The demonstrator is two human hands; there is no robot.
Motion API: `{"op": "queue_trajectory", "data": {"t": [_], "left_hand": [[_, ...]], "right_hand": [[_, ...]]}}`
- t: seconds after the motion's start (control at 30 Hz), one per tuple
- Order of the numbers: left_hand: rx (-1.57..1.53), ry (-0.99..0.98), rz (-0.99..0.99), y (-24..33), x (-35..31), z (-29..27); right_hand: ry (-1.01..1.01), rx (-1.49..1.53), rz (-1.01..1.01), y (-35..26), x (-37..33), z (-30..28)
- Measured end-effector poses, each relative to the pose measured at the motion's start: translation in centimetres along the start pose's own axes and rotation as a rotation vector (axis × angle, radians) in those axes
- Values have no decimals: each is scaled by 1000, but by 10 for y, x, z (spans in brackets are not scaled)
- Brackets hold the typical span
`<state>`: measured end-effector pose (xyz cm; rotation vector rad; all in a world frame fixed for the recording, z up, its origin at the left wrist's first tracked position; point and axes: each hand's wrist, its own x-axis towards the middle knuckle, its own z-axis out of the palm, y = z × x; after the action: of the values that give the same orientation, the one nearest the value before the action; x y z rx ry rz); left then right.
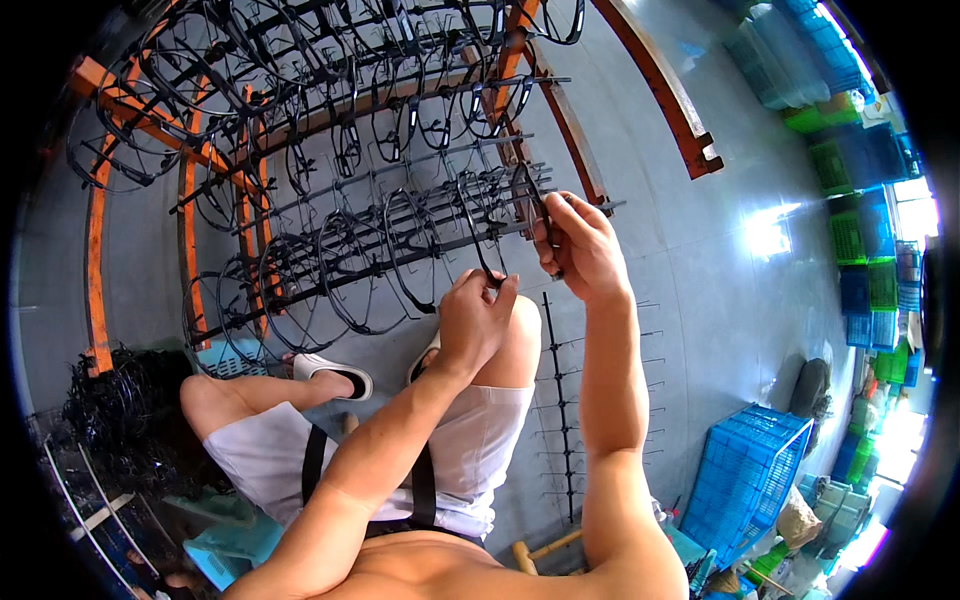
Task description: The person sits on a stool and repeatedly picks up black plastic hangers from a nearby bin, then attaches them one by one to a multi-tiered metal rack. The person handles the hangers by hand and places them onto the rack's horizontal bars.
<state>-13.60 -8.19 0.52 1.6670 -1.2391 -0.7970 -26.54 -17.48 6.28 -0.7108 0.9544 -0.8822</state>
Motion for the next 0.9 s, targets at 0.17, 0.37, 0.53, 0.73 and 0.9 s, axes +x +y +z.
{"op": "queue_trajectory", "data": {"t": [0.17,0.37,0.53,0.73,0.9], "left_hand": [[6,-15,38,-1,1,4],[-55,-17,6,-4,-4,5],[-33,-16,43,-5,-5,5],[-19,-22,85,-3,-5,6],[-22,6,93,-8,-3,10]], "right_hand": [[-44,-65,82,18,29,-17],[-3,-188,-6,23,42,-16],[-6,-215,-52,27,32,-12],[-6,-318,-120,30,27,-14],[106,-311,-44,27,12,-4]]}}
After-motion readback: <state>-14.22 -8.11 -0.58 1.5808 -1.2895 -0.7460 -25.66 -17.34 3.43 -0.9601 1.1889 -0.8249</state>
